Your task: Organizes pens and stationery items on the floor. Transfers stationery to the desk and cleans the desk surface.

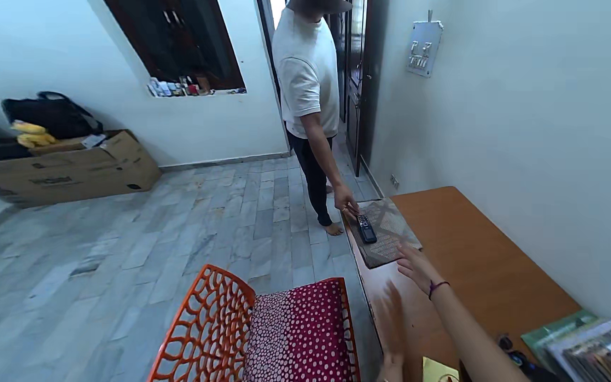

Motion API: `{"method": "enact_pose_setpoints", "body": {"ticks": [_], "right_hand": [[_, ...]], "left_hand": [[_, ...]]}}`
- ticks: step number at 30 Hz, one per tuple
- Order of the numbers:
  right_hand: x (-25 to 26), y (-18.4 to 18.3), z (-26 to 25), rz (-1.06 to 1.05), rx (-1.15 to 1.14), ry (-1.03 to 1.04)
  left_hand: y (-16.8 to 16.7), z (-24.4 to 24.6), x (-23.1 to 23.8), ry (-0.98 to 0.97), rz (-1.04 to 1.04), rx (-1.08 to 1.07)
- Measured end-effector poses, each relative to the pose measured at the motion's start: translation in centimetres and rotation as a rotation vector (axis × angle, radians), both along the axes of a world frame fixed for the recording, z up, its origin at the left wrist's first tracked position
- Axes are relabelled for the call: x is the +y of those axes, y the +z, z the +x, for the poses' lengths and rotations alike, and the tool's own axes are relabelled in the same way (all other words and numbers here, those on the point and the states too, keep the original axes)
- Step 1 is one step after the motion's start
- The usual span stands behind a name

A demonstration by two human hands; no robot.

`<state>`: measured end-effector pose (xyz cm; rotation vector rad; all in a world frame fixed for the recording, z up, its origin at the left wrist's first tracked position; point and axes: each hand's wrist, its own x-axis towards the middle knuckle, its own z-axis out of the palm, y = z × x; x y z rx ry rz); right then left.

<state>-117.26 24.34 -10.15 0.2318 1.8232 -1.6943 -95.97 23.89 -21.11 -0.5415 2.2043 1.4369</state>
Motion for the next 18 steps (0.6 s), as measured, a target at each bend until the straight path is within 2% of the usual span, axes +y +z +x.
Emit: {"method": "enact_pose_setpoints", "body": {"ticks": [3,9,12,15,18], "right_hand": [[2.0,-0.1,1.5,-0.025,-0.033,0.01],[6.8,-2.3,6.7,-0.074,-0.102,0.042],[8.9,-3.0,9.4,-0.089,-0.157,0.04],[10.9,-3.9,11.9,-0.099,-0.18,0.043],[12.6,-4.6,13.8,-0.105,-0.187,0.031]], "left_hand": [[1.2,-3.0,-5.7,0.095,-0.001,0.069],[2.4,-11.5,-16.7,0.214,-0.215,0.162],[2.9,-15.5,-19.7,0.101,-0.383,0.097],[2.8,-18.7,-20.7,-0.068,-0.562,0.009],[2.3,-21.3,-21.3,-0.161,-0.637,0.071]]}}
